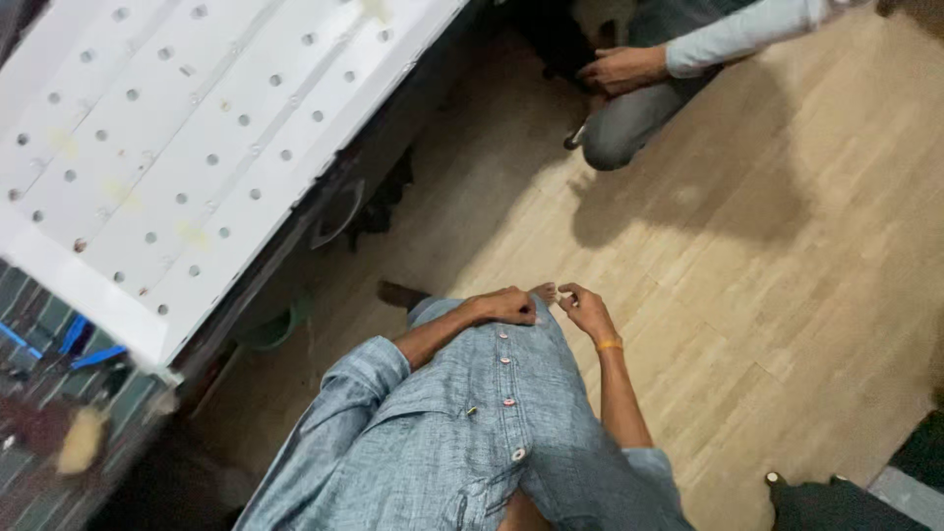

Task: The person solders wires onto an LED light panel on the workbench, then brushes dust off the panel surface with a brush. They then take a roll of tape and apply tape along the LED strips on the panel, using a pen to help position the tape.

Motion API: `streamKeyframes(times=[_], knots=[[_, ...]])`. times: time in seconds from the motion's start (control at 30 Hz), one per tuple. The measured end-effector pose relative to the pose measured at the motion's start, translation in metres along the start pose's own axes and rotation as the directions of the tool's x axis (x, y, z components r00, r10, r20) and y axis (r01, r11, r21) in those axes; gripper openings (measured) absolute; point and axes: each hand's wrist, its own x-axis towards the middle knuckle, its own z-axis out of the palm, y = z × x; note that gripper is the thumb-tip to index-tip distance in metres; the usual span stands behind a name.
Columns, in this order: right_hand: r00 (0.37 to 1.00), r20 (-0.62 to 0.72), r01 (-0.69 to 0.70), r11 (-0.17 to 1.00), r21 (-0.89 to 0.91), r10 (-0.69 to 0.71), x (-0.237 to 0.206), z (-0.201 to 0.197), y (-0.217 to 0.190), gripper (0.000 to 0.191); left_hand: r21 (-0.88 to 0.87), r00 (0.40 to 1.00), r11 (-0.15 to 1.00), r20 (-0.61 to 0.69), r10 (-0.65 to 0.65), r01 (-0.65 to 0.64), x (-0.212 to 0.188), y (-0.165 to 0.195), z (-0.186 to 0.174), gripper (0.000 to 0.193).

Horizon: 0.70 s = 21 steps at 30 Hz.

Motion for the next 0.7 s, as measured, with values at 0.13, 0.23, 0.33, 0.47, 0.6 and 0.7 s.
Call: streamKeyframes(times=[0.13, 0.23, 0.33, 0.47, 0.6, 0.7], knots=[[0.976, -0.055, -0.196, 0.960, 0.199, 0.211, -0.030, -0.065, 0.104, 0.034, 0.339, 0.969, 0.919, 0.203, 0.138, -0.202, 0.140, 0.053, 0.028, 0.055], [0.969, -0.181, -0.147, 0.983, 0.113, 0.166, -0.043, -0.118, 0.168, 0.036, 0.466, 0.904, 0.880, 0.408, -0.124, -0.090, 0.233, 0.096, 0.044, 0.060], [0.930, -0.159, -0.272, 0.912, 0.307, 0.331, -0.050, -0.172, 0.218, 0.036, 0.476, 0.811, 0.863, 0.565, -0.151, -0.171, 0.307, 0.135, 0.063, 0.058], [0.904, -0.286, -0.191, 0.899, 0.394, 0.317, -0.025, -0.227, 0.271, 0.033, 0.424, 0.702, 0.869, 0.699, -0.136, -0.255, 0.405, 0.163, 0.072, 0.057], [0.865, -0.363, -0.173, 0.886, 0.430, 0.345, 0.034, -0.294, 0.332, 0.032, 0.409, 0.772, 0.883, 0.629, -0.091, -0.230, 0.567, 0.163, 0.031, 0.055], [0.897, -0.294, -0.229, 0.916, 0.330, 0.330, 0.072, -0.367, 0.377, 0.029, 0.357, 0.750, 0.899, 0.660, -0.049, -0.255, 0.672, 0.186, 0.012, 0.054]])
